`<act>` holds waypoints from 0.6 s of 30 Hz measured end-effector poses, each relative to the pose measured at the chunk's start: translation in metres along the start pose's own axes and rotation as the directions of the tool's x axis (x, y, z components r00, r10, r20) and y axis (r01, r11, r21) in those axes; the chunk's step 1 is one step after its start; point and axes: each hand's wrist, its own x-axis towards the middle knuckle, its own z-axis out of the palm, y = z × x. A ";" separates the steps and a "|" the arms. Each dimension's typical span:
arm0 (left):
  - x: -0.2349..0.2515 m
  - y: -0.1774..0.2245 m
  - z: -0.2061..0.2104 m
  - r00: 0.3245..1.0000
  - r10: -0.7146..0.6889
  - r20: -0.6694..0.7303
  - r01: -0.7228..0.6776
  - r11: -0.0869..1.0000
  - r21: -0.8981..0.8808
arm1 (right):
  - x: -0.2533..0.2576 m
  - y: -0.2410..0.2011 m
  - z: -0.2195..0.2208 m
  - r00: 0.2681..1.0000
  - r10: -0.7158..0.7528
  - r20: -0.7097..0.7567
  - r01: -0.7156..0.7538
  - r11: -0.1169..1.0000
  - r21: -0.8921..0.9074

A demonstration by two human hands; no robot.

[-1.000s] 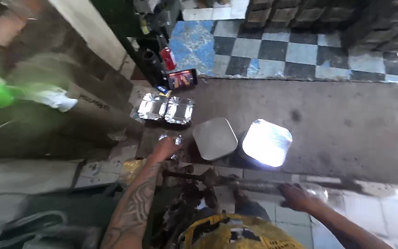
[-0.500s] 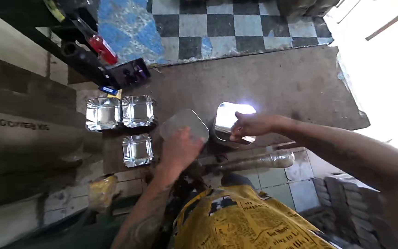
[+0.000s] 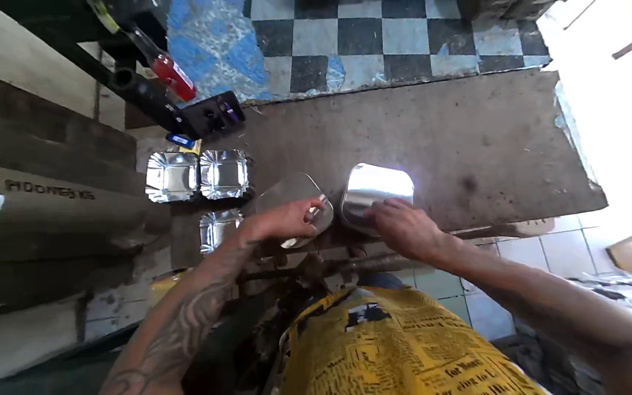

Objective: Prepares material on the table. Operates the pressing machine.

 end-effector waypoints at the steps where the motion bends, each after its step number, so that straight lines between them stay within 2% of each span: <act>1: -0.009 0.006 0.010 0.995 0.008 -0.102 0.001 0.997 0.083 | 0.001 -0.007 -0.021 0.998 0.030 -0.046 -0.029 0.999 0.034; 3: -0.039 0.020 0.028 0.934 0.126 -0.334 -0.036 0.964 0.262 | 0.010 -0.017 -0.061 0.993 0.079 -0.089 -0.069 0.991 0.115; 4: -0.057 0.028 0.034 0.872 0.203 -0.446 -0.078 0.956 0.282 | 0.014 -0.018 -0.073 0.993 0.093 -0.072 -0.082 0.986 0.147; 6: -0.096 0.040 0.050 0.677 0.263 -0.687 -0.272 0.957 0.098 | 0.020 -0.019 -0.074 0.992 0.127 0.011 -0.126 0.967 0.220; 7: -0.112 0.043 0.059 0.597 0.194 -0.779 -0.421 0.902 -0.098 | 0.018 -0.023 -0.071 0.989 0.147 0.016 -0.145 0.940 0.308; 8: -0.122 0.043 0.069 0.548 0.079 -0.833 -0.582 0.751 -0.312 | 0.013 -0.031 -0.068 0.985 0.173 -0.015 -0.150 0.887 0.436; 9: -0.126 0.041 0.080 0.560 -0.050 -0.827 -0.681 0.540 -0.495 | 0.008 -0.041 -0.065 0.975 0.222 -0.033 -0.155 0.775 0.612; 10: -0.126 0.038 0.092 0.599 -0.163 -0.784 -0.706 0.354 -0.613 | 0.005 -0.055 -0.057 0.956 0.293 -0.023 -0.155 0.569 0.808; 11: -0.123 0.035 0.107 0.627 -0.268 -0.731 -0.701 0.213 -0.680 | 0.002 -0.073 -0.048 0.929 0.367 0.040 -0.157 0.293 0.943; 12: -0.117 0.032 0.120 0.639 -0.364 -0.677 -0.688 0.121 -0.715 | 0.002 -0.093 -0.037 0.890 0.439 0.124 -0.173 0.072 0.982; 13: -0.110 0.030 0.132 0.640 -0.434 -0.634 -0.674 0.080 -0.735 | 0.002 -0.110 -0.024 0.853 0.486 0.192 -0.186 -0.061 0.981; 14: -0.105 0.027 0.143 0.643 -0.487 -0.592 -0.652 0.057 -0.756 | 0.002 -0.122 -0.011 0.833 0.499 0.240 -0.205 -0.126 0.971; 15: -0.103 0.024 0.153 0.651 -0.523 -0.550 -0.634 0.025 -0.773 | 0.001 -0.130 -0.002 0.829 0.487 0.276 -0.252 -0.116 0.961; 16: -0.104 0.021 0.163 0.657 -0.544 -0.522 -0.626 -0.007 -0.780 | -0.001 -0.131 0.002 0.850 0.433 0.302 -0.306 -0.062 0.950; 18: -0.112 0.018 0.178 0.651 -0.522 -0.552 -0.695 -0.116 -0.710 | -0.007 -0.115 -0.004 0.911 0.199 0.363 -0.382 0.072 0.921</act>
